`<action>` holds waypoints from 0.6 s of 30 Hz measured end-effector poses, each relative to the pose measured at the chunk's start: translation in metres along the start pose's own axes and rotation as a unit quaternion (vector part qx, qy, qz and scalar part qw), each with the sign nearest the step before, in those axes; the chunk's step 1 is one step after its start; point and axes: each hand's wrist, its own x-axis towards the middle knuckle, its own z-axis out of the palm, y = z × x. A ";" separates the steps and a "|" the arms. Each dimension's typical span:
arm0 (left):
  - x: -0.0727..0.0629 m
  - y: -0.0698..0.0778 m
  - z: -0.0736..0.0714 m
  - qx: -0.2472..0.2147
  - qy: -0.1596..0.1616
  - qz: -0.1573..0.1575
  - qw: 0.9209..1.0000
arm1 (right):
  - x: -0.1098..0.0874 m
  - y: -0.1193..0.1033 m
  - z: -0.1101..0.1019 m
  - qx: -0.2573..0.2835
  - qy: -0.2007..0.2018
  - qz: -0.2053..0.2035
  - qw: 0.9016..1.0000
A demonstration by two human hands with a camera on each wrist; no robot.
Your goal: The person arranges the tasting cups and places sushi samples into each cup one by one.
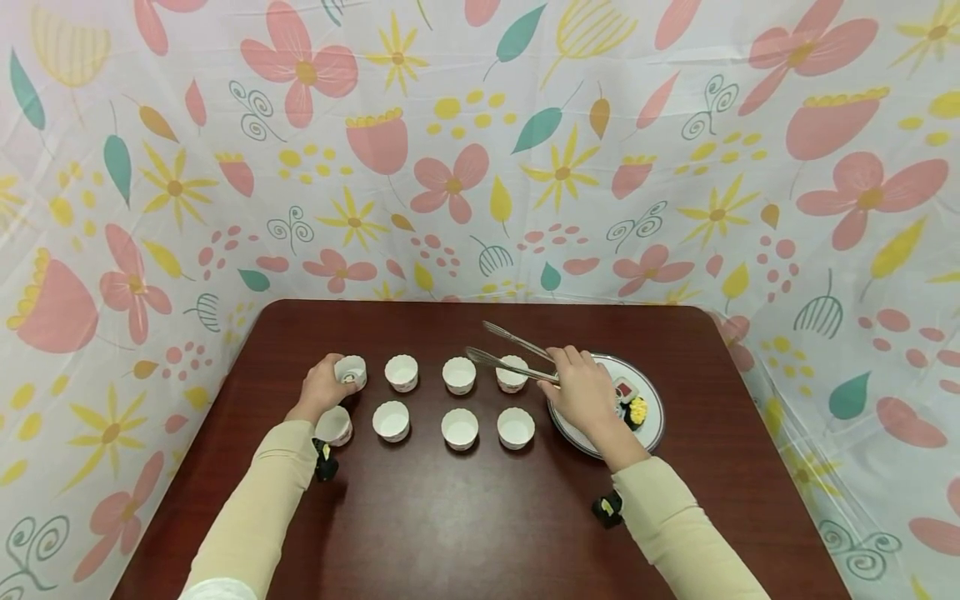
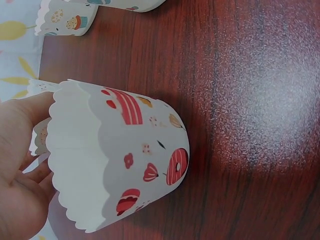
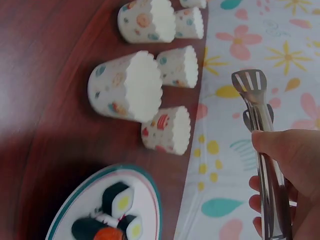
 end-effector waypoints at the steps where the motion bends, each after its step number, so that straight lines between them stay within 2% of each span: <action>1: 0.000 0.000 0.000 -0.002 -0.001 -0.001 1.000 | -0.002 0.003 0.000 -0.001 -0.001 0.004 1.000; 18: -0.003 0.003 -0.001 -0.007 -0.004 -0.008 1.000 | -0.043 0.050 -0.012 -0.006 -0.001 0.057 0.998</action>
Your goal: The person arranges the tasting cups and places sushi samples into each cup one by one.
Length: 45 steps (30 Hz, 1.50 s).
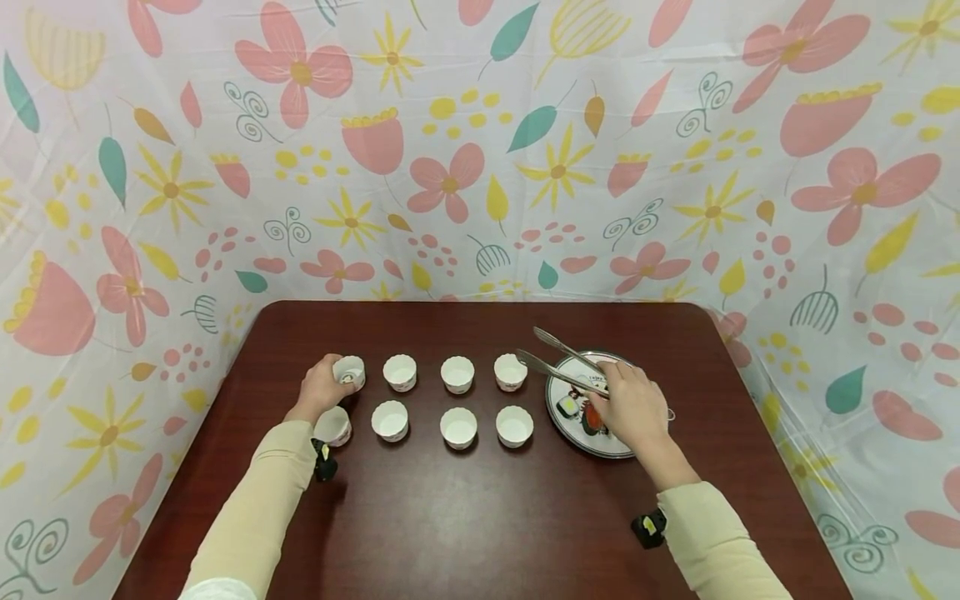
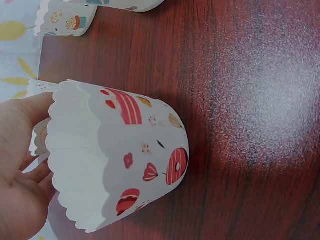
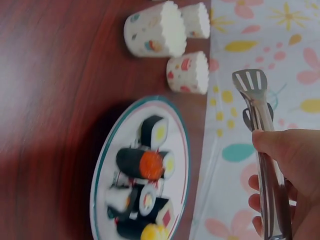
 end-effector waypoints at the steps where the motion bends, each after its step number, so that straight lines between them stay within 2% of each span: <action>1: 0.000 0.000 0.000 0.001 -0.001 0.000 1.000 | -0.002 0.003 -0.001 -0.001 -0.003 0.003 1.000; 7: 0.003 -0.001 -0.001 0.005 -0.010 -0.002 1.000 | -0.012 0.022 -0.005 -0.013 -0.042 0.034 0.998; 17: 0.001 0.000 -0.001 0.006 -0.009 -0.003 1.000 | -0.029 0.037 -0.010 -0.034 -0.108 0.068 0.991; 24: 0.000 0.000 -0.001 0.009 -0.005 0.002 1.000 | -0.035 0.044 -0.009 -0.036 -0.107 0.075 0.991; 34: 0.003 -0.004 0.002 0.006 0.001 0.006 1.000 | -0.035 0.044 -0.006 -0.034 -0.170 0.108 0.979; 45: 0.002 -0.002 0.000 0.005 -0.006 -0.006 1.000 | -0.034 0.045 0.000 -0.029 -0.187 0.131 0.973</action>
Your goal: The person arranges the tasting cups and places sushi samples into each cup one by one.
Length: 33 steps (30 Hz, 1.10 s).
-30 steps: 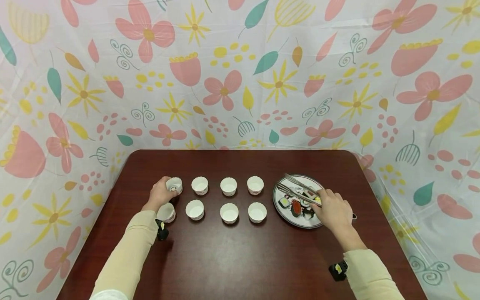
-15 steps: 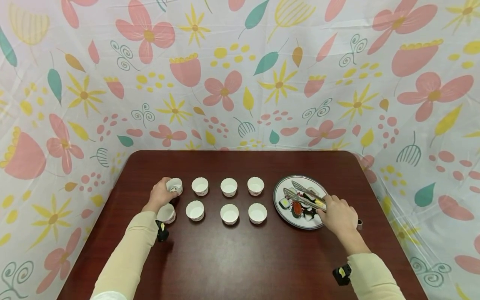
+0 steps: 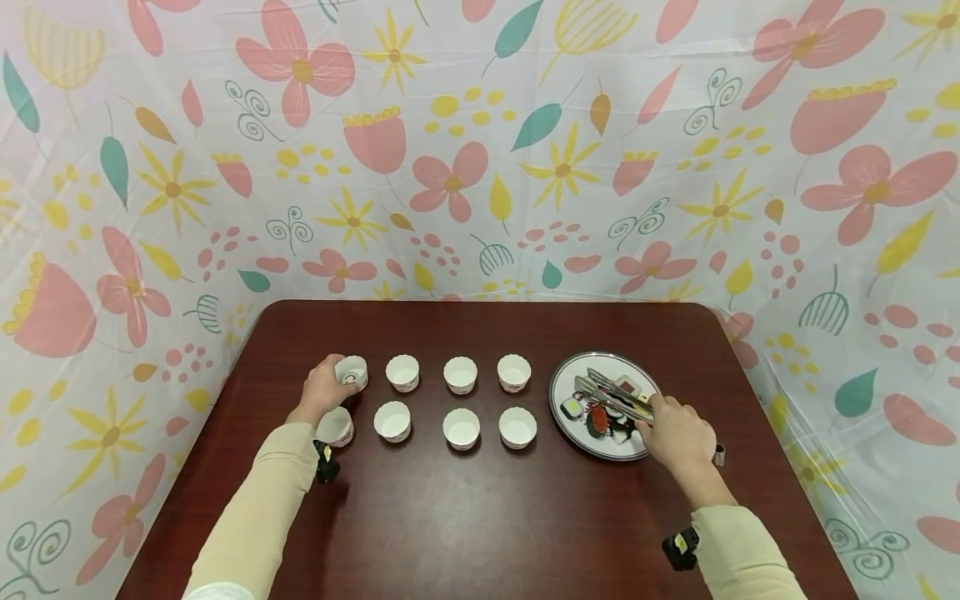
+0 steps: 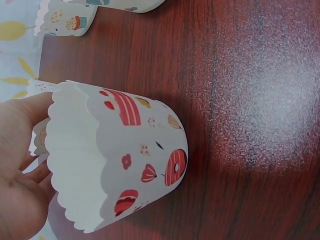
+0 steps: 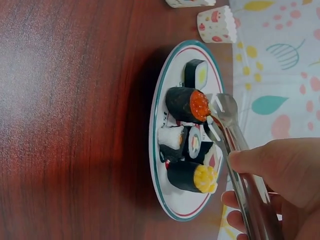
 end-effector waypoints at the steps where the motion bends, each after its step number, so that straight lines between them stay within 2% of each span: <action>1: 0.000 0.000 0.000 0.000 -0.001 0.000 1.000 | 0.000 0.000 0.000 0.000 -0.001 0.000 1.000; 19: -0.001 0.002 0.000 0.007 -0.005 0.006 1.000 | -0.003 0.002 0.003 0.007 0.038 -0.005 0.999; 28: -0.002 0.003 -0.001 0.010 -0.020 0.004 1.000 | -0.006 0.006 0.001 0.005 0.031 -0.001 1.000; 33: -0.002 0.004 -0.004 0.015 -0.028 0.013 0.999 | -0.008 0.007 0.001 0.007 0.031 0.003 0.999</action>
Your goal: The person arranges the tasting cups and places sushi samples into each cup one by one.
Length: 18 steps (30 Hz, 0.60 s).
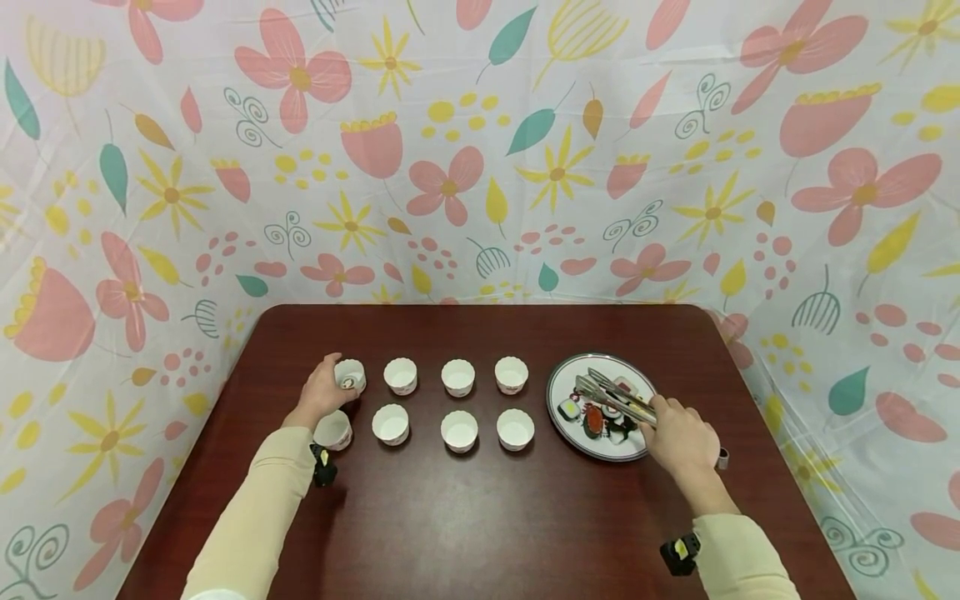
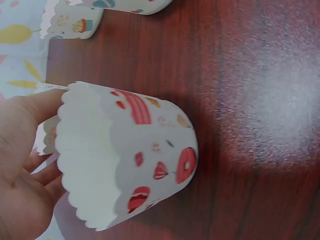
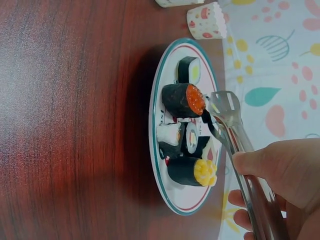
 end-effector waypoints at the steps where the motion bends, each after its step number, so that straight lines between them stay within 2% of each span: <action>1: 0.000 0.000 -0.001 -0.001 -0.001 0.002 1.000 | 0.000 0.000 0.000 0.000 0.000 0.001 1.000; 10: 0.000 0.005 -0.014 0.016 -0.003 0.039 0.999 | -0.002 0.004 -0.001 0.007 -0.004 0.004 1.000; 18: 0.000 0.014 -0.018 0.010 -0.013 0.077 0.997 | -0.003 0.005 -0.001 0.013 0.004 0.001 1.000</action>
